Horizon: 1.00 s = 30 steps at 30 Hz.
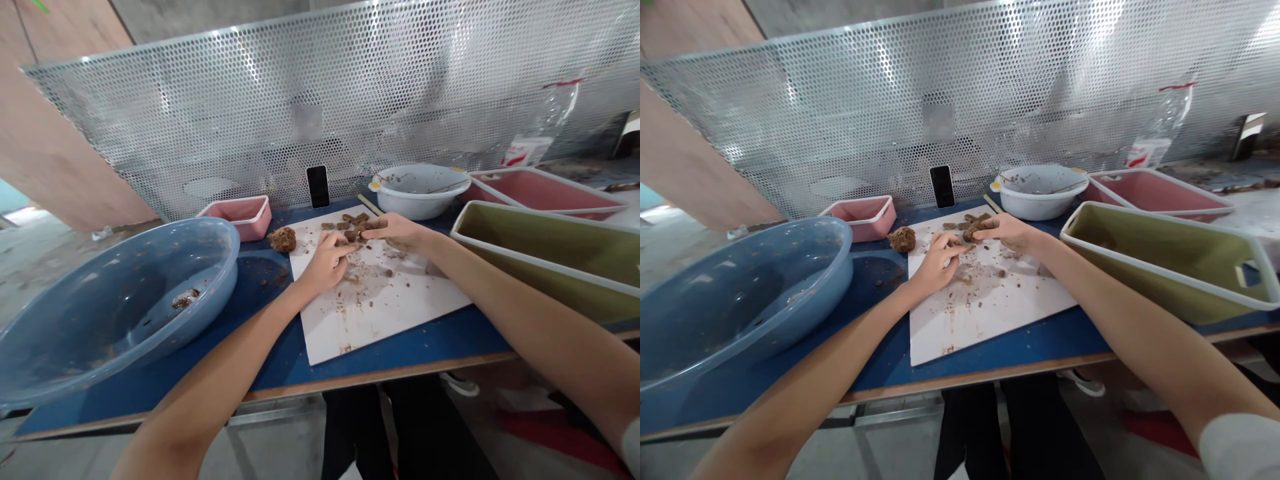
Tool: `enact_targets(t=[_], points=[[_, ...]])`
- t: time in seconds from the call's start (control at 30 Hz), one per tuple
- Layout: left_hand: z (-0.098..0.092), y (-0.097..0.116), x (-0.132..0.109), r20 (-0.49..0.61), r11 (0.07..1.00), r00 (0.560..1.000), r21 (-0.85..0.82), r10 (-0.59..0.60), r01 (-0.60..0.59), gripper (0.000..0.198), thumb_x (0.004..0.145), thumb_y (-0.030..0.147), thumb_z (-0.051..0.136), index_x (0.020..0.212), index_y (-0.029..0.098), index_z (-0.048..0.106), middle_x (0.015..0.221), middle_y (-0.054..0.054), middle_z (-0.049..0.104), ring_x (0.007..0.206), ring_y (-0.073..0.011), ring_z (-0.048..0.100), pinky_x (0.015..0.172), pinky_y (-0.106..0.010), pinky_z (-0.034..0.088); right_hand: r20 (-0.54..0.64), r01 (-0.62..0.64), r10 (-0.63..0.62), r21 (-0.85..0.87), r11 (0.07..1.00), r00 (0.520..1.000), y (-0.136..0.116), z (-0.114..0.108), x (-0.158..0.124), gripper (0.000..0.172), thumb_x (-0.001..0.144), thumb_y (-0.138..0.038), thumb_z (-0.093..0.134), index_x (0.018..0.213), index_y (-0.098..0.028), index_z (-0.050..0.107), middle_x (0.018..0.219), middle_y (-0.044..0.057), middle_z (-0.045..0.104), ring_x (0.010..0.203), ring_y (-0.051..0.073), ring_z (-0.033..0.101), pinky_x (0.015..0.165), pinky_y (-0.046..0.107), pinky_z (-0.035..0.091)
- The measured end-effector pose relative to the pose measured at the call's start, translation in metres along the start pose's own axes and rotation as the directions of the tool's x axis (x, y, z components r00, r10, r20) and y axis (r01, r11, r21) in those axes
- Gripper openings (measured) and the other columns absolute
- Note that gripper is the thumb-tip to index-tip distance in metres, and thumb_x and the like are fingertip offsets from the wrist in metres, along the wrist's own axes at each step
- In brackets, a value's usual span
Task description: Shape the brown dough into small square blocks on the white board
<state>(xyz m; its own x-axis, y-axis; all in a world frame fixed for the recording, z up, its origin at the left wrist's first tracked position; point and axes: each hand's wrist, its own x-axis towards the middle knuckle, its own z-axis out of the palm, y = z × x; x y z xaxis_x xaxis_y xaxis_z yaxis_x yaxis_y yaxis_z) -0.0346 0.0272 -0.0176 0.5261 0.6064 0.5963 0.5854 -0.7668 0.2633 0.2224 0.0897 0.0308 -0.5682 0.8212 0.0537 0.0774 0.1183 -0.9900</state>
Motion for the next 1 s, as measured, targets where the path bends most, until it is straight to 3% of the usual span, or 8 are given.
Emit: enact_targets(t=[0.23,0.53,0.63,0.73,0.8,0.87,0.93,1.0], points=[[0.001,-0.001,0.001,0.025,1.0,1.0,0.015,0.001,-0.002,0.052,0.106,0.009,0.051,0.145,0.027,0.081,0.128,-0.013,0.065,0.127,-0.0332,0.056,0.116,-0.058,0.051,-0.017,-0.011,0.01,-0.023,1.0,1.0,-0.002,0.001,0.0,0.051,0.061,-0.064,0.106,0.091,-0.025,0.092,0.108,0.011,0.087,0.117,0.036,0.075,0.11,0.052,0.055],[0.0,0.003,0.002,0.052,0.999,0.999,0.03,0.01,-0.011,0.057,0.106,0.008,0.051,0.15,0.031,0.079,0.129,-0.012,0.065,0.128,-0.0334,0.056,0.116,-0.056,0.052,0.01,0.006,-0.006,-0.042,0.999,1.0,0.003,-0.002,0.001,0.044,0.071,-0.062,0.103,0.096,-0.027,0.093,0.111,0.012,0.086,0.116,0.035,0.073,0.113,0.058,0.052],[0.003,0.002,0.002,0.026,1.0,1.0,0.002,-0.006,0.006,0.049,0.105,0.01,0.053,0.139,0.027,0.084,0.127,-0.012,0.067,0.126,-0.0328,0.059,0.115,-0.056,0.052,-0.006,0.012,-0.013,-0.02,1.0,1.0,0.006,-0.001,0.003,0.046,0.07,-0.061,0.104,0.098,-0.027,0.093,0.114,0.012,0.085,0.12,0.037,0.073,0.115,0.059,0.05],[0.004,0.003,0.003,-0.067,0.994,0.994,-0.075,-0.088,0.083,0.034,0.105,0.013,0.057,0.116,0.023,0.088,0.115,-0.011,0.071,0.117,-0.03,0.064,0.111,-0.054,0.055,-0.043,0.007,-0.007,0.009,1.0,0.999,0.006,0.002,0.004,0.047,0.068,-0.062,0.105,0.097,-0.027,0.092,0.117,0.012,0.085,0.124,0.04,0.071,0.115,0.061,0.049],[0.003,0.005,0.005,-0.141,0.968,0.966,-0.164,-0.215,0.191,0.023,0.105,0.021,0.065,0.107,0.022,0.088,0.107,-0.009,0.073,0.107,-0.0277,0.067,0.103,-0.049,0.058,-0.071,-0.001,0.003,0.031,1.0,0.997,0.005,0.004,0.004,0.047,0.067,-0.062,0.105,0.096,-0.027,0.091,0.118,0.013,0.085,0.128,0.042,0.07,0.116,0.062,0.048],[0.001,0.01,0.008,-0.158,0.896,0.91,-0.303,-0.383,0.325,0.016,0.102,0.033,0.078,0.103,0.021,0.088,0.102,-0.008,0.075,0.096,-0.025,0.068,0.091,-0.042,0.058,-0.092,-0.019,0.022,0.037,0.999,0.996,0.003,0.008,0.003,0.046,0.068,-0.062,0.105,0.095,-0.028,0.091,0.117,0.012,0.086,0.13,0.043,0.069,0.117,0.063,0.047],[-0.001,0.016,0.01,-0.075,0.759,0.837,-0.471,-0.541,0.448,0.027,0.094,0.046,0.09,0.097,0.02,0.088,0.094,-0.007,0.076,0.084,-0.0218,0.066,0.078,-0.036,0.054,-0.107,-0.039,0.043,0.031,0.999,0.993,0.001,0.011,0.001,0.044,0.069,-0.062,0.104,0.094,-0.028,0.091,0.115,0.011,0.086,0.13,0.043,0.069,0.118,0.063,0.047],[-0.001,0.022,0.011,0.078,0.563,0.753,-0.615,-0.654,0.552,0.04,0.085,0.055,0.098,0.091,0.018,0.087,0.082,-0.005,0.072,0.071,-0.0174,0.06,0.065,-0.032,0.047,-0.11,-0.048,0.052,0.039,0.998,0.993,0.0,0.015,0.0,0.043,0.071,-0.061,0.104,0.095,-0.027,0.091,0.116,0.012,0.086,0.131,0.044,0.07,0.117,0.061,0.049]])
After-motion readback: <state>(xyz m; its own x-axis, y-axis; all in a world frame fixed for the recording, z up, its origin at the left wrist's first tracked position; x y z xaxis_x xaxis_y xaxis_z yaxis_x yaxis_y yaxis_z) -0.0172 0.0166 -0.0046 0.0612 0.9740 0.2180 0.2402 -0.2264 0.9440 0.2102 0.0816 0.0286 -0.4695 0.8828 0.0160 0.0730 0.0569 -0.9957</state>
